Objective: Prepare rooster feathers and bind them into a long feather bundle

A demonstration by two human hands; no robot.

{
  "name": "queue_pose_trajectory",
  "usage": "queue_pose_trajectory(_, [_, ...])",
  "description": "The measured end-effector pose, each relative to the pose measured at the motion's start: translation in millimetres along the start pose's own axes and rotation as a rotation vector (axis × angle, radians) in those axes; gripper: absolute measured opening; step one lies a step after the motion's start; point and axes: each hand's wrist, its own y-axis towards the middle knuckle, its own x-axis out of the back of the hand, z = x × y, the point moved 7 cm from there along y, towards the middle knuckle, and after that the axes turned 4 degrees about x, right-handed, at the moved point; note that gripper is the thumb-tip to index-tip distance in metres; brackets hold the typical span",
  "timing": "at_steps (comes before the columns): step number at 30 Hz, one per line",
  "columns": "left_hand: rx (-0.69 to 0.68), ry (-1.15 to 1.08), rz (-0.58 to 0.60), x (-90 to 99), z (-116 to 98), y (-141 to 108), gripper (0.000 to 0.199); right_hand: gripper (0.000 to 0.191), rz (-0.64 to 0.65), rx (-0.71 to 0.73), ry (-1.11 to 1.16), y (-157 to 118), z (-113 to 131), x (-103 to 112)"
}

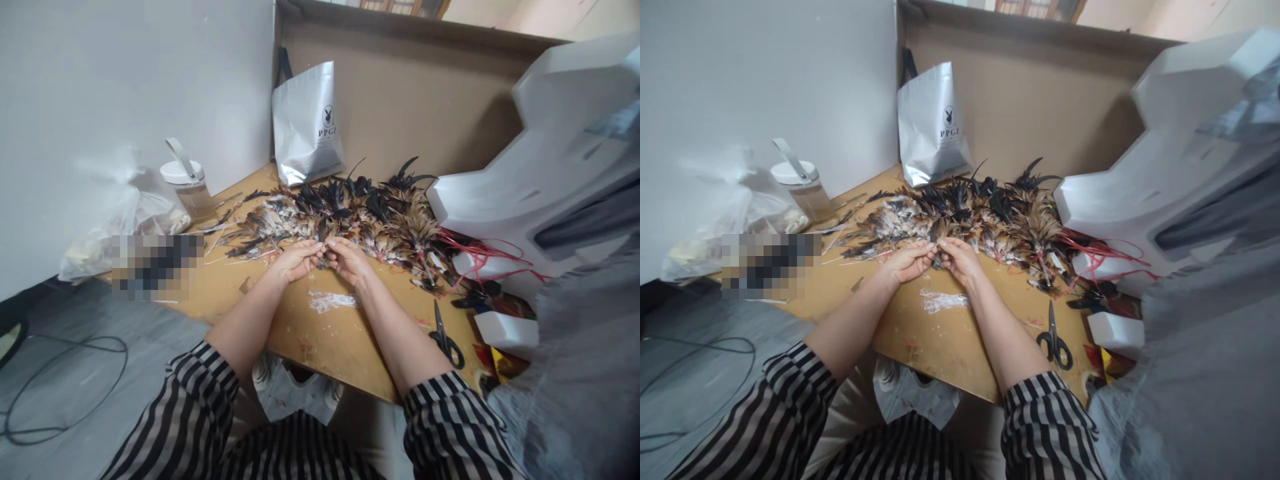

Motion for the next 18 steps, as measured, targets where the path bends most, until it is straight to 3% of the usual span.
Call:
queue_pose_trajectory(9, [-0.052, 0.169, -0.112, 6.6, -3.7, 0.9, 0.007, 0.027, -0.145, 0.182, -0.277, 4.5, 11.8, 16.1])
queue_pose_trajectory(18, [-0.043, 0.302, -0.154, 7.4, -2.4, 0.0, 0.011, 0.022, -0.135, 0.214, -0.458, 0.5, 18.6, 11.0])
